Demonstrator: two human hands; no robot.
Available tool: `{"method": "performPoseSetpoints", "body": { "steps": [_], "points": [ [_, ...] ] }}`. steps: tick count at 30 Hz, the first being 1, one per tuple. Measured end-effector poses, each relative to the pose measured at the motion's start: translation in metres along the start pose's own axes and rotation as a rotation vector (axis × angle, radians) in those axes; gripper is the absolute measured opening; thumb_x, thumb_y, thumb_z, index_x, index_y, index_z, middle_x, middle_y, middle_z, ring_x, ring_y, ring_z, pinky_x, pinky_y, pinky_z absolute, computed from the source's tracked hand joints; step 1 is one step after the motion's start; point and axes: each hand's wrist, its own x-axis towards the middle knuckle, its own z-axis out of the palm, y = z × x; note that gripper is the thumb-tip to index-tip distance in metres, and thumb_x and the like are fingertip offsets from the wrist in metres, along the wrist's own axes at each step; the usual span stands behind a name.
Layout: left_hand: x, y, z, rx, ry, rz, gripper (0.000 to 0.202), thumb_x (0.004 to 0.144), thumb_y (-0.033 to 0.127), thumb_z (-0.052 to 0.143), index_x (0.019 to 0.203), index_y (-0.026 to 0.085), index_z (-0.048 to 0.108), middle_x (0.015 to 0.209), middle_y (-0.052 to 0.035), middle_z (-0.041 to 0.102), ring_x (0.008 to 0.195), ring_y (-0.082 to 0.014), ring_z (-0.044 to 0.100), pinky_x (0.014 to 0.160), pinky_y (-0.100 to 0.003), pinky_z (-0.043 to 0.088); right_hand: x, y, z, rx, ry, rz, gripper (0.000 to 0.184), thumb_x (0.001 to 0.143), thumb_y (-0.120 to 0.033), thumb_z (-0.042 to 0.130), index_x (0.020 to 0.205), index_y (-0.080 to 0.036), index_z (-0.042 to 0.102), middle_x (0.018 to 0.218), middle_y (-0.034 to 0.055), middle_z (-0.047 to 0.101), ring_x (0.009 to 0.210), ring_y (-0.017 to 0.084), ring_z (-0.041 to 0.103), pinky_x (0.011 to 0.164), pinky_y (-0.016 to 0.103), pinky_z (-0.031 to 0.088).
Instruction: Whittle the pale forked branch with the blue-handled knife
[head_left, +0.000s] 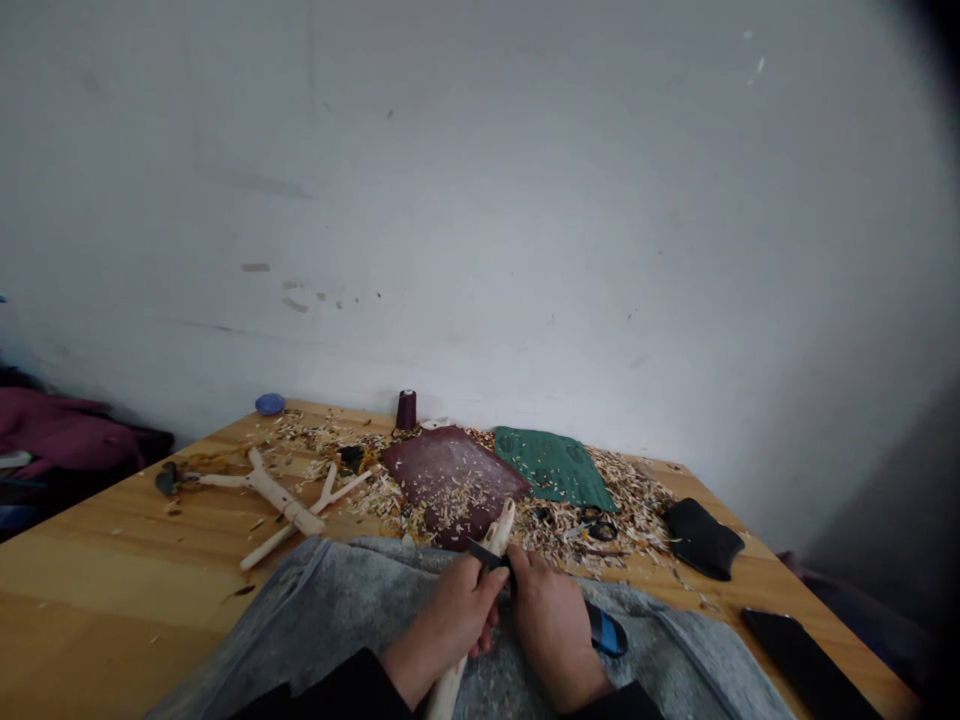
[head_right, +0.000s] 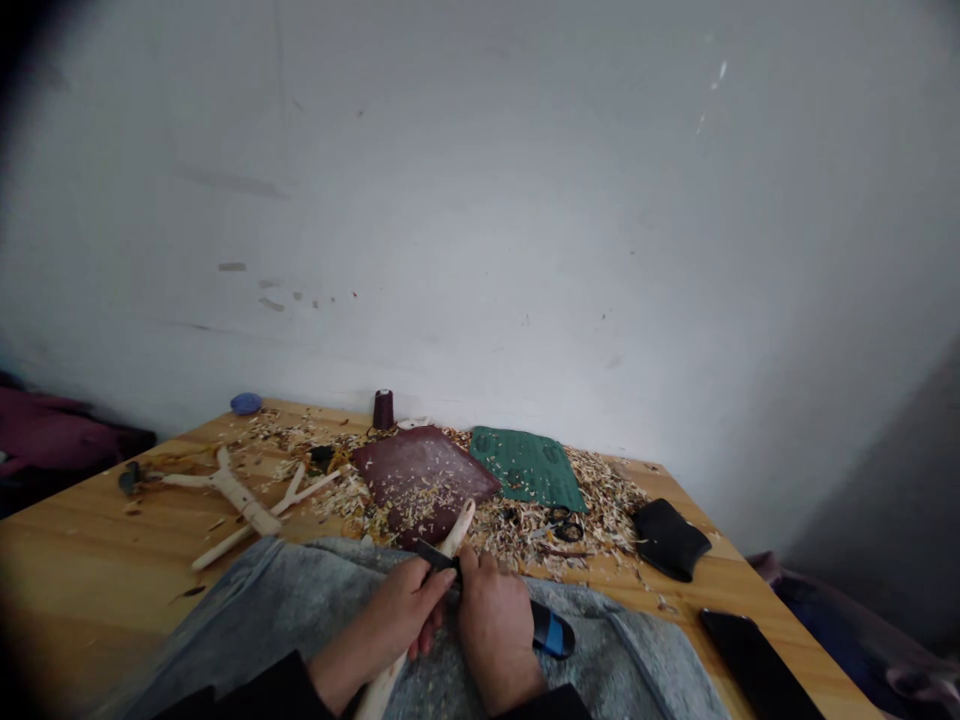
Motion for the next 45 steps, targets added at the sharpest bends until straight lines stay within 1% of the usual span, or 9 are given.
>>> {"method": "performPoseSetpoints", "body": {
  "steps": [8,14,19,22,26,30,36,41,45],
  "points": [
    [-0.002,0.003,0.001,0.064,0.030,-0.004,0.034,0.089,0.037,0.039,0.059,0.023,0.040,0.043,0.0060,0.041,0.034,-0.0119,0.045,0.038,-0.023,0.033,0.000,-0.001,0.002,-0.049,0.011,-0.011,0.040,0.089,-0.007,0.038,0.121,-0.025,0.054,0.095,0.0075,0.068,0.081,0.022,0.068,0.063,0.029,0.048],
    [-0.004,0.005,0.001,0.087,0.028,-0.022,0.041,0.090,0.037,0.039,0.052,0.023,0.039,0.034,0.0050,0.038,0.030,-0.0112,0.041,0.037,-0.022,0.031,-0.001,-0.002,0.001,-0.074,0.021,-0.010,0.040,0.088,-0.006,0.038,0.119,-0.025,0.056,0.094,0.0076,0.067,0.085,0.021,0.067,0.068,0.028,0.048],
    [-0.005,0.005,0.001,0.068,0.033,-0.002,0.034,0.092,0.036,0.032,0.062,0.023,0.042,0.032,0.0059,0.039,0.028,-0.0124,0.040,0.035,-0.022,0.031,-0.001,-0.002,0.000,-0.070,0.034,0.024,0.038,0.089,-0.006,0.038,0.117,-0.024,0.056,0.093,0.0076,0.067,0.085,0.020,0.067,0.067,0.025,0.047],
    [-0.004,0.002,0.001,0.006,0.029,0.001,0.029,0.092,0.039,0.035,0.068,0.023,0.044,0.034,0.0070,0.040,0.029,-0.0129,0.042,0.033,-0.022,0.030,0.000,-0.002,0.001,-0.048,0.038,0.015,0.037,0.089,-0.007,0.039,0.117,-0.025,0.056,0.093,0.0073,0.068,0.085,0.020,0.067,0.067,0.025,0.046],
    [-0.003,-0.002,0.000,-0.044,0.050,0.015,0.032,0.089,0.042,0.043,0.064,0.023,0.040,0.042,0.0076,0.041,0.030,-0.0090,0.040,0.033,-0.020,0.029,0.000,-0.001,0.002,-0.010,0.031,-0.027,0.039,0.088,-0.006,0.039,0.119,-0.024,0.056,0.094,0.0075,0.067,0.082,0.020,0.067,0.067,0.027,0.046],
    [-0.001,-0.008,-0.002,-0.055,0.044,0.011,0.029,0.090,0.039,0.042,0.065,0.023,0.040,0.044,0.0075,0.041,0.031,-0.0078,0.038,0.032,-0.019,0.029,0.000,0.000,0.002,0.020,0.021,-0.052,0.039,0.088,-0.007,0.040,0.119,-0.023,0.056,0.094,0.0072,0.068,0.084,0.020,0.066,0.068,0.026,0.045],
    [-0.002,-0.011,-0.003,-0.082,0.036,0.001,0.026,0.088,0.039,0.046,0.069,0.022,0.042,0.053,0.0070,0.043,0.036,-0.0066,0.041,0.034,-0.018,0.031,-0.001,0.000,0.003,0.025,0.024,-0.059,0.035,0.088,-0.009,0.042,0.117,-0.024,0.057,0.094,0.0069,0.067,0.085,0.020,0.066,0.067,0.025,0.044],
    [0.000,-0.014,-0.004,-0.094,-0.004,0.036,0.023,0.089,0.035,0.045,0.071,0.021,0.043,0.055,0.0063,0.045,0.035,-0.0061,0.040,0.033,-0.018,0.030,0.000,0.001,0.003,0.036,0.018,-0.059,0.037,0.088,-0.009,0.042,0.118,-0.024,0.057,0.094,0.0068,0.068,0.085,0.021,0.066,0.067,0.026,0.044],
    [0.001,-0.016,-0.005,-0.085,0.000,0.035,0.020,0.089,0.034,0.045,0.074,0.021,0.044,0.055,0.0066,0.044,0.036,-0.0062,0.040,0.033,-0.017,0.030,0.000,0.001,0.003,0.053,0.026,-0.072,0.036,0.088,-0.008,0.041,0.116,-0.024,0.058,0.094,0.0063,0.068,0.083,0.022,0.067,0.066,0.027,0.044]
  ]
}}
